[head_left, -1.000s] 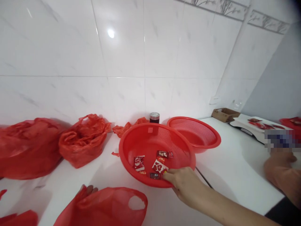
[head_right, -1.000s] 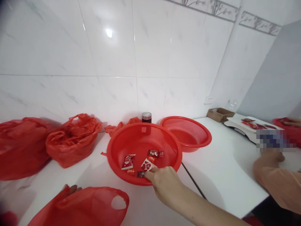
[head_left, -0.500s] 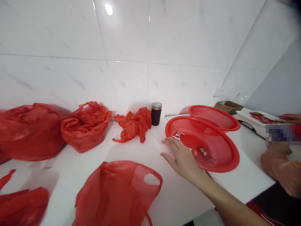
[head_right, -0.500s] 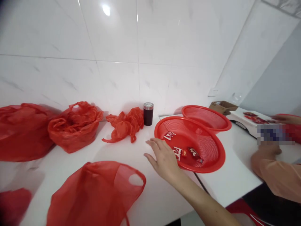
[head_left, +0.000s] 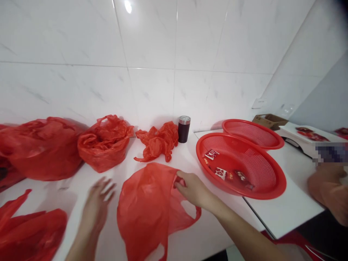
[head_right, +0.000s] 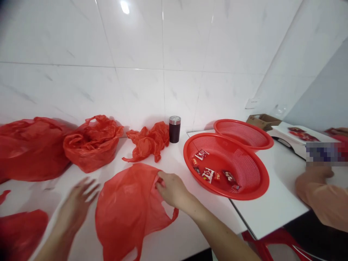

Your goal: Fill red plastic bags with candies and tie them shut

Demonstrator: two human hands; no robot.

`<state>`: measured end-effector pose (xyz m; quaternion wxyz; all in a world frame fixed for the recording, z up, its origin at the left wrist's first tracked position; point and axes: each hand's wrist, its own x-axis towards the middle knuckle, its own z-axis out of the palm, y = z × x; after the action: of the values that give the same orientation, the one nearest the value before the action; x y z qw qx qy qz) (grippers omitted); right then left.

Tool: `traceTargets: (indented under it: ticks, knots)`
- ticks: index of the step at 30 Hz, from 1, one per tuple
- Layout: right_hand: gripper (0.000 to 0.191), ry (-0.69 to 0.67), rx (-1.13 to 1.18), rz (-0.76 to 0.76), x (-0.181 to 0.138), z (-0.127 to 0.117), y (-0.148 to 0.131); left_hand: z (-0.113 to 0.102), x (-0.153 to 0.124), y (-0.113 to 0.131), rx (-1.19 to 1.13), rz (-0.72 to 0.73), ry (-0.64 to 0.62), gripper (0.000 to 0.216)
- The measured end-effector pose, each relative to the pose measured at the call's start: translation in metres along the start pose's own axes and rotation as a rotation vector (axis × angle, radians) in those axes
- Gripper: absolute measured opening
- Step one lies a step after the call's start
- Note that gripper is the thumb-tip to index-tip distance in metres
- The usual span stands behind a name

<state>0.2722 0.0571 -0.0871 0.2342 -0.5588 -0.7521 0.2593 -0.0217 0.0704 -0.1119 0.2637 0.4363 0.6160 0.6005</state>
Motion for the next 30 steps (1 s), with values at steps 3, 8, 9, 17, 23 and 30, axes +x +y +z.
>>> traceTargets:
  ticks: [3, 8, 9, 17, 23, 30]
  knots:
    - [0.027, 0.0, -0.169, 0.041, 0.0, -0.013, -0.012, -0.007, -0.033, 0.029, 0.089, 0.218, 0.109, 0.023]
    - [0.042, -0.108, -0.297, -0.076, 0.003, -0.002, -0.037, 0.04, -0.105, 0.024, 0.628, 0.733, -0.324, 0.029]
    - [0.042, -0.114, -0.306, -0.094, 0.003, -0.001, -0.04, 0.049, -0.106, 0.013, 0.708, 0.725, -0.311, 0.031]
    - [0.063, -0.223, -0.501, -0.112, -0.017, -0.044, -0.011, -0.005, -0.033, -0.007, 0.7, 0.36, -0.308, 0.04]
    - [0.045, -0.283, -0.121, -0.146, 0.007, -0.114, 0.019, -0.007, -0.043, 0.037, 0.275, 0.048, -0.673, 0.047]
    - [0.085, -0.138, -0.393, 0.25, 0.069, -0.144, 0.129, 0.007, -0.068, 0.054, -0.171, -0.327, -0.801, 0.045]
